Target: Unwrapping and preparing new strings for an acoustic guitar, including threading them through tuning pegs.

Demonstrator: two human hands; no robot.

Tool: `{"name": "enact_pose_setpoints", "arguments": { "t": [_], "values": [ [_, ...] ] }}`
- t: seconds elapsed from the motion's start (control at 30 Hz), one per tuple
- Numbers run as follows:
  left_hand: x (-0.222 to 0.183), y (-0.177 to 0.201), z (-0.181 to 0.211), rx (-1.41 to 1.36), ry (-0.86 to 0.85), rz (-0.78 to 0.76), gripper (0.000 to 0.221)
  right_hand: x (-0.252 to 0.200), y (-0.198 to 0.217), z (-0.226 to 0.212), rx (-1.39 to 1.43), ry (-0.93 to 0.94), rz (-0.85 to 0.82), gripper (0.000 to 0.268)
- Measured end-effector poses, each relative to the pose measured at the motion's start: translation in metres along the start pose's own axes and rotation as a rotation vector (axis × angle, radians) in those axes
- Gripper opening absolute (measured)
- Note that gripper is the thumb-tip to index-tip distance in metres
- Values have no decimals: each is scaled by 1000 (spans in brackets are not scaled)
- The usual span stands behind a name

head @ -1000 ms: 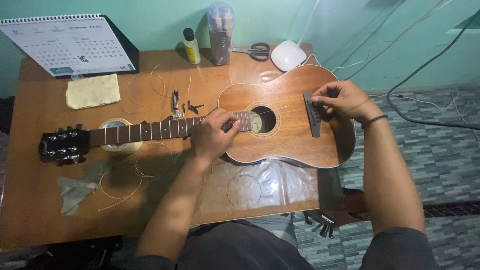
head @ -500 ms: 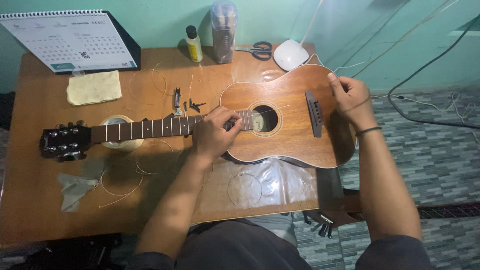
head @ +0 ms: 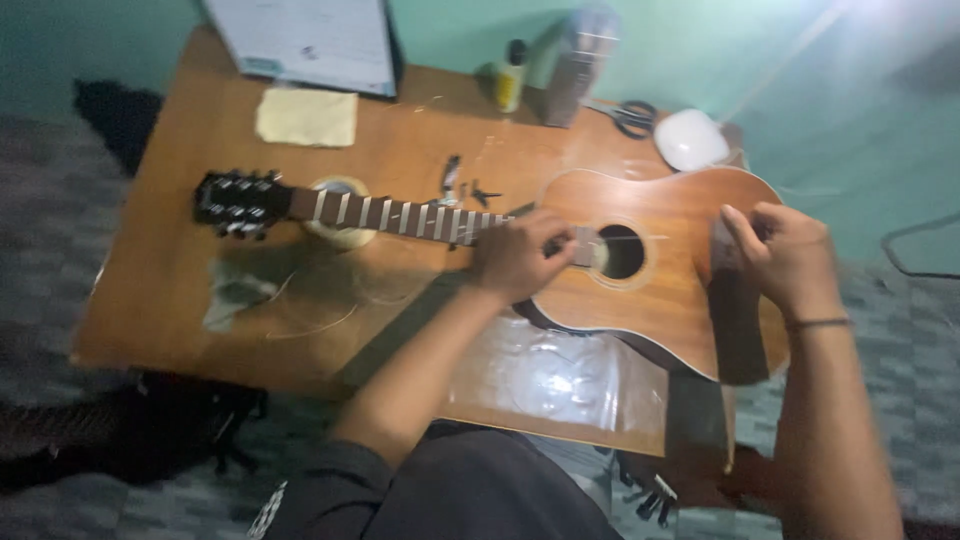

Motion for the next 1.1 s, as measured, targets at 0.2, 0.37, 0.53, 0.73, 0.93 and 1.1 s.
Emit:
{"name": "enact_pose_setpoints", "arguments": {
  "t": [0.2, 0.37, 0.53, 0.73, 0.93, 1.1],
  "values": [
    [4, 7, 5, -21, 56, -114, 12, -26, 54, -177, 488, 141, -281, 46],
    [5, -16, -9, -61, 25, -71, 17, -77, 48, -271, 490, 687, -501, 10],
    [3, -31, -17, -36, 21, 12, 18, -131, 76, -366, 418, 902, -633, 13],
    [10, -60, -36, -111, -3, 33, 20, -160, 110, -474, 140, 1076, -670, 9],
    [6, -41, -16, -105, 38, -16, 12, -122, 19, -526, -215, 1062, -659, 16],
    [8, -73, -31, -198, -36, 32, 8, -37, -194, -558, -310, 1214, -419, 22]
  ]
}}
Point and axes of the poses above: each hand's wrist, its own x-axis towards the middle knuckle, its own y-axis out of the back of the hand, z = x × y, the point moved 6 cm from there along x, towards the middle knuckle, and after that the axes turned 6 degrees about -x, right-handed, at the moved point
